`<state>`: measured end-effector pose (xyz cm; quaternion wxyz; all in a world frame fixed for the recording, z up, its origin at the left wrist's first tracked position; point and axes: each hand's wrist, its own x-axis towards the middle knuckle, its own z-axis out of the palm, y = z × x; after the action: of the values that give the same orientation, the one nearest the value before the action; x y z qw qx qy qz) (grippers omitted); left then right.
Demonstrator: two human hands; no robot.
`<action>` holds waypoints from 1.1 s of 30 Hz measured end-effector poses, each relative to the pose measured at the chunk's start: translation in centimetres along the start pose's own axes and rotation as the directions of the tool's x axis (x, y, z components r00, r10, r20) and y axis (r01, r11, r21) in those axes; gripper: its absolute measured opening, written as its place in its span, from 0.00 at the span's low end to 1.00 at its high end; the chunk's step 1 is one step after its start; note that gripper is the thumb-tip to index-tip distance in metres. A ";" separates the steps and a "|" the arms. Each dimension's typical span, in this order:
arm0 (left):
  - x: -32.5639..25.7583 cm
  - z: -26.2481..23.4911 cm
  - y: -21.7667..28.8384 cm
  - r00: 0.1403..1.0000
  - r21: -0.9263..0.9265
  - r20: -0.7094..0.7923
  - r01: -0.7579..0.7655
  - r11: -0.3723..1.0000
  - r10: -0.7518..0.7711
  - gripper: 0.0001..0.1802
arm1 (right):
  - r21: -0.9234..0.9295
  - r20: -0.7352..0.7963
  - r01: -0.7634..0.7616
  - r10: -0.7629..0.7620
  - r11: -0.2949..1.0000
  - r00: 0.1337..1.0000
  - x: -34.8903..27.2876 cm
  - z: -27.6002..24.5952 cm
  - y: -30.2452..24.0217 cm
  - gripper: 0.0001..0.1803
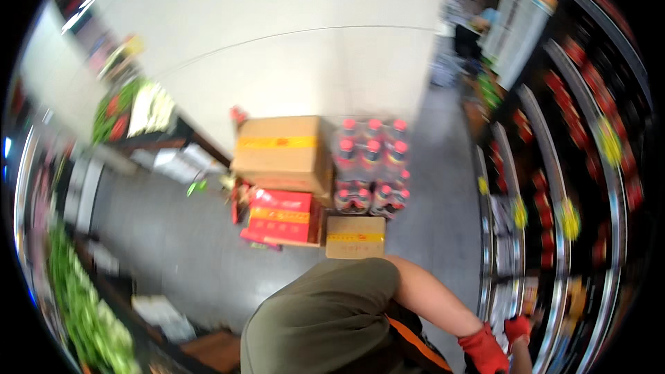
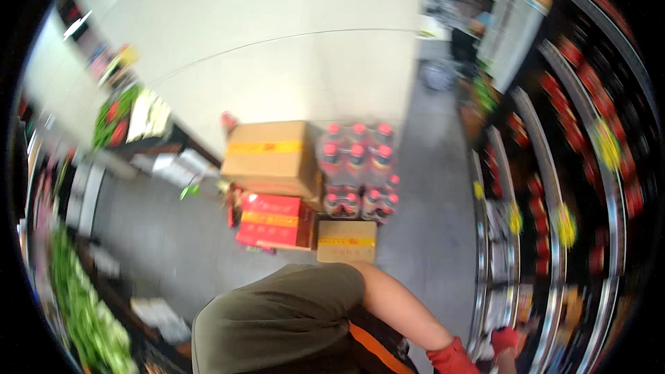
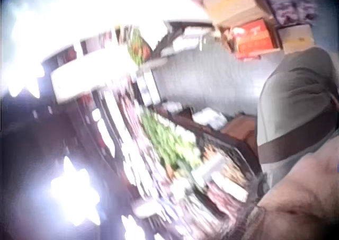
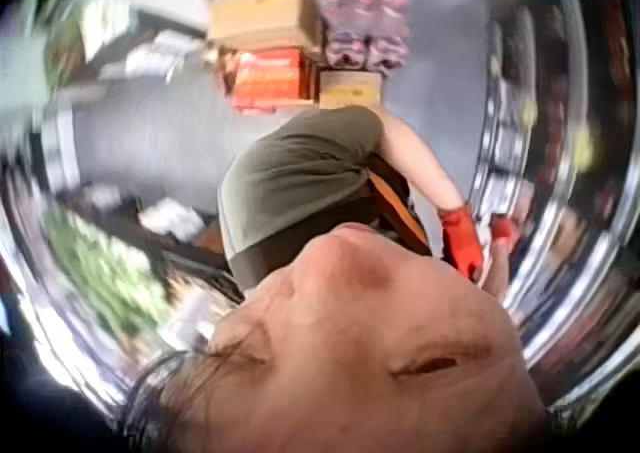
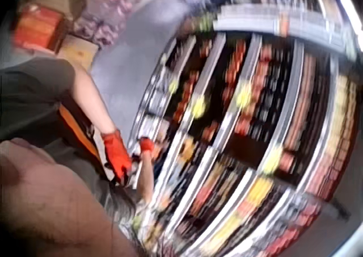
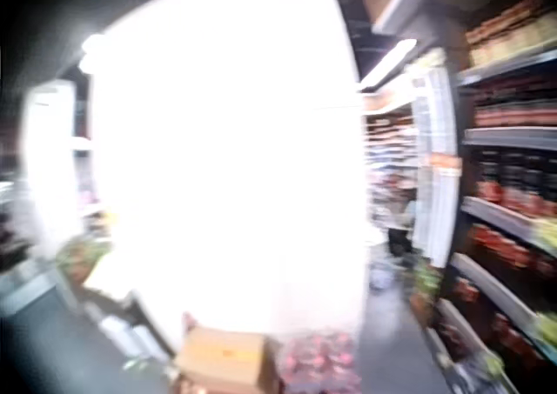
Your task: The person carries a bundle of bok choy to a produce display and arranges it on the shelf. They then return to a preparation area, where they repeatedly pick up bok choy from a large white bin, trim the ends, and place the vegetables into a plastic bag. The person also uses a spray bottle to mist the vegetables with water.
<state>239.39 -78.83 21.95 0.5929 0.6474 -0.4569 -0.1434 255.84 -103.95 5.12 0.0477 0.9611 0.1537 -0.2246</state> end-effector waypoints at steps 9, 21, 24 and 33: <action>6.2 -19.6 -12.9 0.903 0.193 -0.394 0.266 0.945 -0.174 0.18 | -0.713 0.541 0.693 -0.712 -0.106 0.448 39.8 -9.0 5.9 0.10; 9.0 -43.1 -21.3 0.701 0.225 -0.686 0.457 0.861 -0.192 0.18 | -0.465 0.354 0.786 -0.728 0.408 0.587 66.0 -27.2 -14.8 0.21; 8.8 -49.6 -23.3 0.649 0.207 -0.735 0.490 0.847 -0.196 0.18 | -0.475 0.433 0.828 -0.739 0.300 0.516 70.4 -30.9 -22.2 0.21; 12.4 -69.6 -25.5 0.620 0.219 -0.769 0.480 0.849 -0.152 0.18 | -0.491 0.395 0.842 -0.805 0.222 0.443 82.5 -39.4 -34.0 0.28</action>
<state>307.45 -47.03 21.28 0.5409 0.8290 -0.0780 0.1185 331.75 -42.78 2.78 0.2432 0.6476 0.7003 -0.1763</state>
